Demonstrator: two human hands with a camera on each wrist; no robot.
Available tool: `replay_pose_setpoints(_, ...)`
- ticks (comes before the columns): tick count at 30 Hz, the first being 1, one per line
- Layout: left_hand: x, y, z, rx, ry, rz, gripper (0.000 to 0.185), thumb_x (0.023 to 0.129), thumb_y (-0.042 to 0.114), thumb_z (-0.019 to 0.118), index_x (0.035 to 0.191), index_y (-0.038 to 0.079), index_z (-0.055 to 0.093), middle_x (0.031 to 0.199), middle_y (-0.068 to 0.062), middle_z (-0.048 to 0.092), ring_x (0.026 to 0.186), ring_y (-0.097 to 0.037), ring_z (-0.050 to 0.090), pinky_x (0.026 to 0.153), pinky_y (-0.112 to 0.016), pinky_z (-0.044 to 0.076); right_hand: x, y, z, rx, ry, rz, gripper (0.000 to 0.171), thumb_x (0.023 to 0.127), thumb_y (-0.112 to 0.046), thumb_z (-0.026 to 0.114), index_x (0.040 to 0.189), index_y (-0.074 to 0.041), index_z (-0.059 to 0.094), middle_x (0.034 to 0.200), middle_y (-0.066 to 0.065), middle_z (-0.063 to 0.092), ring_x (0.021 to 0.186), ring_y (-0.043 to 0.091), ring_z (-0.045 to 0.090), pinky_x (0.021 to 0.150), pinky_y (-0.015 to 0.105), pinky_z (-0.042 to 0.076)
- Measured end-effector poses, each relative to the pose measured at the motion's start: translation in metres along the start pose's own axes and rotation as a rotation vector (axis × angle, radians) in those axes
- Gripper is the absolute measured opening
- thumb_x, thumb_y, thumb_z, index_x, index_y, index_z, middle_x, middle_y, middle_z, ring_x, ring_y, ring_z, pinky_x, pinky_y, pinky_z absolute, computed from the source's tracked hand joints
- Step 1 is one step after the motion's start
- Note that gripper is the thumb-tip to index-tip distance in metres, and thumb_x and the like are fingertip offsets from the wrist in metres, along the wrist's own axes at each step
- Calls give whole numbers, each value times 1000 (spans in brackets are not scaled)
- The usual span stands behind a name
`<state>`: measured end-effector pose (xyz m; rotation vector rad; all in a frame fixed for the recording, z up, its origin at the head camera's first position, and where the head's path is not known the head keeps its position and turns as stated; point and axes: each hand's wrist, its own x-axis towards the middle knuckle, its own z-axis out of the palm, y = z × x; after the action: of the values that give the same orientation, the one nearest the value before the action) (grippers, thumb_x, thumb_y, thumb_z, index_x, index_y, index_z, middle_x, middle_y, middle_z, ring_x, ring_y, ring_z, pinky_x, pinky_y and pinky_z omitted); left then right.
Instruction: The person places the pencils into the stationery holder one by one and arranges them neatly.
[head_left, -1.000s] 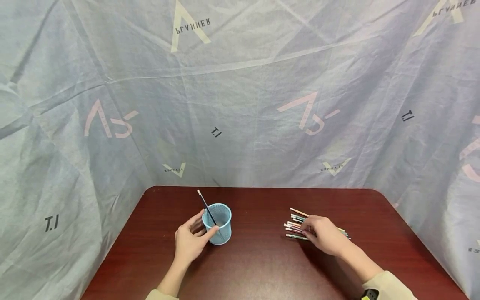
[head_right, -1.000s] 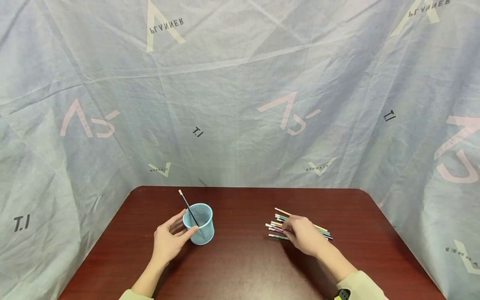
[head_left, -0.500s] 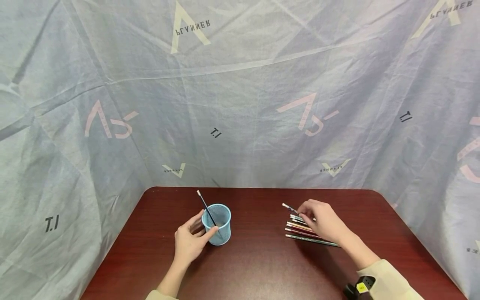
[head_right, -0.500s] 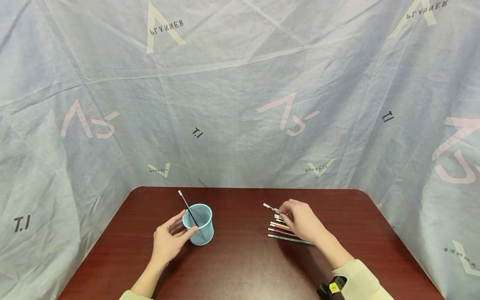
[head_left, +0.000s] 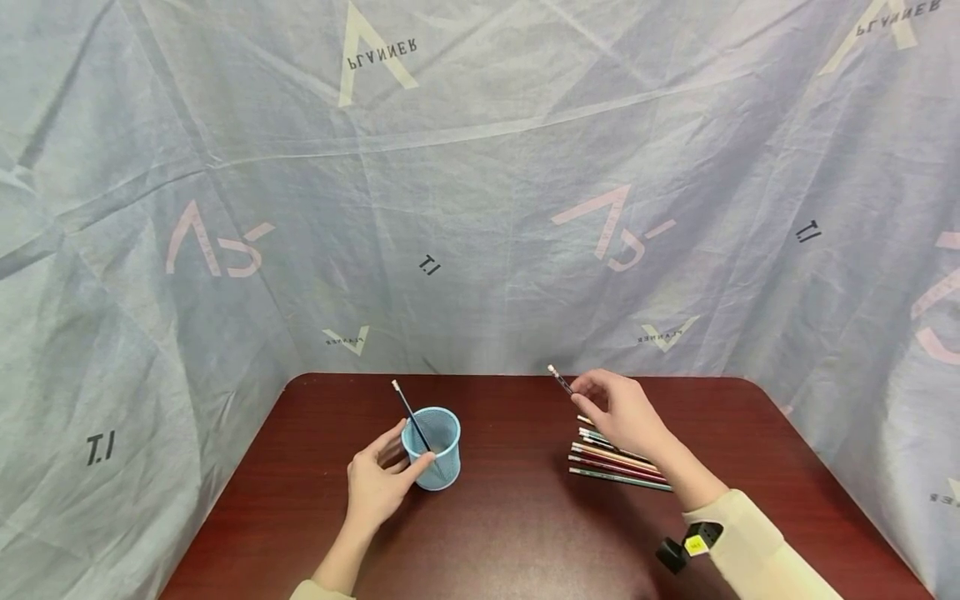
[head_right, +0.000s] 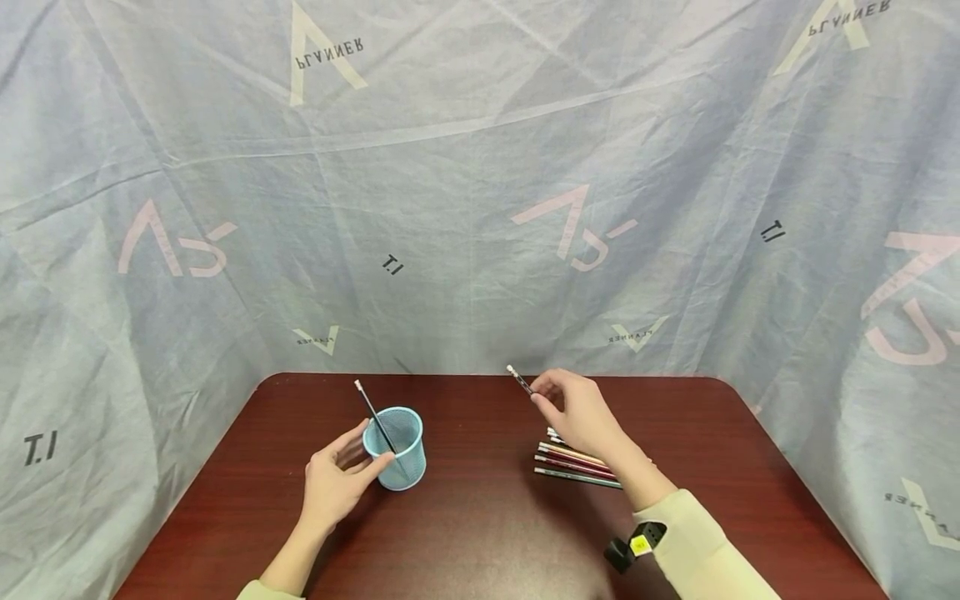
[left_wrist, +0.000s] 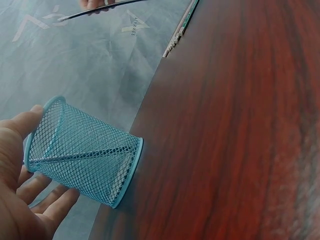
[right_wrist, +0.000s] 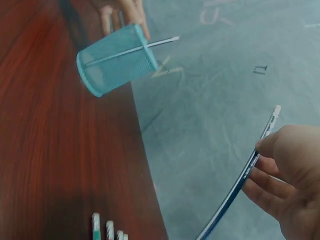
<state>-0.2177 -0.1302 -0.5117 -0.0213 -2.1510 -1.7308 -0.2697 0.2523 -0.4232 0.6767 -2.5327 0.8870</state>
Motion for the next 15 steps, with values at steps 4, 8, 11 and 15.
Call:
replay_pose_setpoints(4,1,0,-1,5,-10,-2,68,76,17,99,138,10,72,124,-18,78,114,-36,77,88,-42,66,9,-7,3,59,34,4,8,98,-10,76,106,-13,73,90,-4,76,78,6,69,68,29,58)
replay_pose_setpoints(8,1,-2,-2,20,-7,0,68,75,17,99,138,10,72,123,-18,79,113,-36,77,88,-41,67,17,-15,8,140,64,10,7,101,-12,74,106,-13,70,93,1,77,79,6,70,70,23,57)
replay_pose_setpoints(11,1,-3,-1,34,-3,5,69,75,17,99,137,11,72,123,-17,79,112,-35,78,87,-40,67,23,-22,11,244,71,32,8,102,-10,72,109,-10,67,96,8,77,80,11,73,73,22,61)
replay_pose_setpoints(15,2,-4,0,59,3,22,70,75,17,99,138,10,72,123,-16,79,112,-35,78,86,-38,67,31,-31,15,363,68,66,14,103,-6,70,116,-4,65,99,18,76,81,22,76,75,24,65)
